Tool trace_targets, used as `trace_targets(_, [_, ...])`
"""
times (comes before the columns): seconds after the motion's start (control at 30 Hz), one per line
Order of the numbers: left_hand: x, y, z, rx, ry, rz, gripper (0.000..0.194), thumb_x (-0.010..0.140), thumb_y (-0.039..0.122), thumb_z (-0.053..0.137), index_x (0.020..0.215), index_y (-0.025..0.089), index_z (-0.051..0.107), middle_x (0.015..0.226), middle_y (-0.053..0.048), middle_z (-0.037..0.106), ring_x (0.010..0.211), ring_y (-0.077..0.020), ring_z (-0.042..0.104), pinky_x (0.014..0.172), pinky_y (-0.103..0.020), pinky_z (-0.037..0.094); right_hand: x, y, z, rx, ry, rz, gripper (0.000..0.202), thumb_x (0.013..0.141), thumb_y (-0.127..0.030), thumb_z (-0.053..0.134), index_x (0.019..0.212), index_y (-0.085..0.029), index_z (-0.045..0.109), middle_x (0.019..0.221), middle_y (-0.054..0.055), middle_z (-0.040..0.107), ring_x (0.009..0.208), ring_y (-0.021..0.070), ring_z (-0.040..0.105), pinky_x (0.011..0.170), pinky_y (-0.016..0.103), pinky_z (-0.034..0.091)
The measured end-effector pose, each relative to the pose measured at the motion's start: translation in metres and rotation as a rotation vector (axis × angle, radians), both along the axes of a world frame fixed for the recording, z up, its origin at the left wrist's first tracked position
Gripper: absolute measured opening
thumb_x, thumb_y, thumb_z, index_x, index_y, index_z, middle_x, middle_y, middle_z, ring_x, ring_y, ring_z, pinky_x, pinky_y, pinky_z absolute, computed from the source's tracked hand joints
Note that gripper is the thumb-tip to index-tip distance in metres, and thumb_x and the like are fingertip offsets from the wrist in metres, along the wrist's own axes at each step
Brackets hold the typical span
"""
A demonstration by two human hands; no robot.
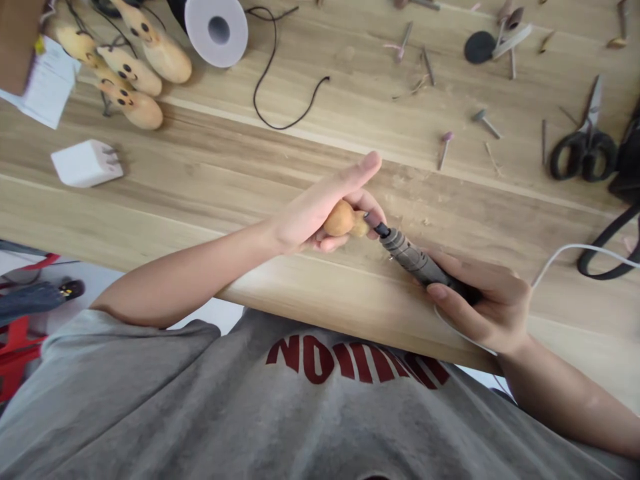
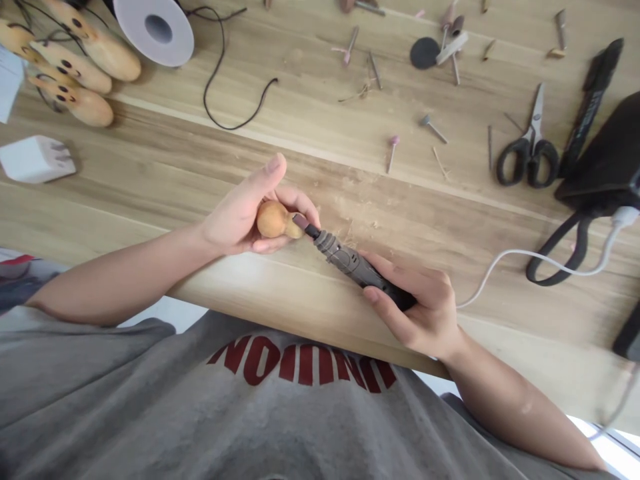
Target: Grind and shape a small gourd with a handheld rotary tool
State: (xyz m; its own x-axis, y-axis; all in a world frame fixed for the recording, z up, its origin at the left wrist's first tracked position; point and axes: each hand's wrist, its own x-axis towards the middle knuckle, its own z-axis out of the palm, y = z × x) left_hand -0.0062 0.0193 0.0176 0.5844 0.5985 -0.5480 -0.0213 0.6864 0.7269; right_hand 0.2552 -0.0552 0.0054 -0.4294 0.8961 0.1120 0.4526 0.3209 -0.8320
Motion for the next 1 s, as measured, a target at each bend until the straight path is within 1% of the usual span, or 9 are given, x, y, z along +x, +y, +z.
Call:
trace_targets(0.13, [-0.001,0.0018,-0.0014,-0.026,0.019,-0.037,0.07,0.089,0.078,0.043,0.083,0.012,0.064,0.07,-0.001,0.063,0.032,0.0,0.041,0.031,-0.015,0.018,0.0011,-0.0003,-0.0011,0.006,-0.006,0.003,0.045,0.092,-0.027,0.065,0.136,-0.039,0.066,0.094,-0.001,0.081,0.066,0.016,0.074,0.054,0.024,0.056])
trace_targets(0.23, [-0.0028,0.0025,-0.0015,-0.066,-0.029,-0.086,0.07,0.083,0.083,0.047,0.081,0.014,0.059,0.072,-0.003,0.066,0.033,-0.0015,0.045,0.03,-0.016,0.02,0.0016,-0.0004,-0.0011,0.012,-0.014,0.012,0.043,0.093,-0.028,0.065,0.135,-0.036,0.068,0.096,0.0,0.081,0.067,0.0171,0.074,0.054,0.025,0.057])
trace_targets(0.33, [-0.0045,0.0028,-0.0009,-0.099,-0.084,-0.113,0.071,0.075,0.086,0.054,0.078,0.015,0.056,0.064,-0.002,0.062,0.032,-0.0025,0.045,0.029,-0.016,0.021,0.0015,-0.0005,0.0,-0.004,-0.025,0.015,0.041,0.093,-0.028,0.063,0.133,-0.033,0.069,0.092,0.001,0.08,0.066,0.0183,0.075,0.054,0.027,0.059])
trace_targets(0.47, [-0.0048,0.0031,-0.0021,-0.124,-0.126,-0.11,0.072,0.075,0.085,0.056,0.079,0.013,0.058,0.061,-0.001,0.058,0.032,-0.0018,0.043,0.029,-0.016,0.022,0.0013,0.0002,0.0006,-0.009,-0.029,0.03,0.041,0.093,-0.025,0.062,0.133,-0.032,0.069,0.085,0.001,0.078,0.062,0.0176,0.073,0.052,0.027,0.057])
trace_targets(0.6, [-0.0035,0.0028,-0.0052,-0.136,-0.134,-0.107,0.065,0.077,0.078,0.062,0.082,0.014,0.058,0.064,0.001,0.057,0.036,-0.0022,0.046,0.033,-0.016,0.03,0.0008,0.0021,0.0005,0.025,-0.007,0.039,0.044,0.091,-0.022,0.064,0.133,-0.035,0.068,0.078,-0.001,0.077,0.061,0.0158,0.072,0.05,0.024,0.055])
trace_targets(0.73, [-0.0025,0.0028,-0.0071,-0.114,-0.142,-0.169,0.055,0.08,0.07,0.066,0.082,0.016,0.055,0.062,0.002,0.058,0.04,-0.0045,0.052,0.04,-0.016,0.04,0.0006,0.0032,0.0018,0.016,-0.02,0.033,0.043,0.092,-0.026,0.064,0.134,-0.034,0.068,0.075,-0.001,0.076,0.066,0.0167,0.075,0.052,0.023,0.056])
trace_targets(0.83, [-0.0034,0.004,-0.0086,-0.125,-0.153,-0.189,0.065,0.08,0.081,0.055,0.079,0.016,0.055,0.058,0.0,0.061,0.039,-0.0072,0.054,0.037,-0.017,0.039,0.0014,0.0027,0.0018,0.001,-0.031,0.032,0.042,0.093,-0.026,0.062,0.133,-0.032,0.069,0.074,-0.001,0.075,0.067,0.0177,0.076,0.053,0.024,0.057])
trace_targets(0.9, [-0.0046,0.005,-0.0095,-0.156,-0.163,-0.198,0.075,0.074,0.09,0.049,0.077,0.016,0.056,0.057,-0.003,0.064,0.037,-0.0088,0.055,0.034,-0.017,0.036,0.002,0.0018,0.001,0.002,-0.021,0.033,0.041,0.093,-0.026,0.063,0.132,-0.032,0.07,0.077,0.0,0.076,0.064,0.0176,0.075,0.052,0.025,0.057])
trace_targets(1.0, [-0.006,0.0061,-0.0097,-0.194,-0.158,-0.204,0.082,0.066,0.096,0.047,0.073,0.016,0.055,0.055,-0.006,0.066,0.035,-0.0098,0.055,0.031,-0.017,0.035,0.0024,0.0002,0.0,-0.013,-0.025,0.029,0.037,0.093,-0.028,0.062,0.129,-0.032,0.071,0.083,0.001,0.077,0.06,0.0171,0.072,0.05,0.027,0.056])
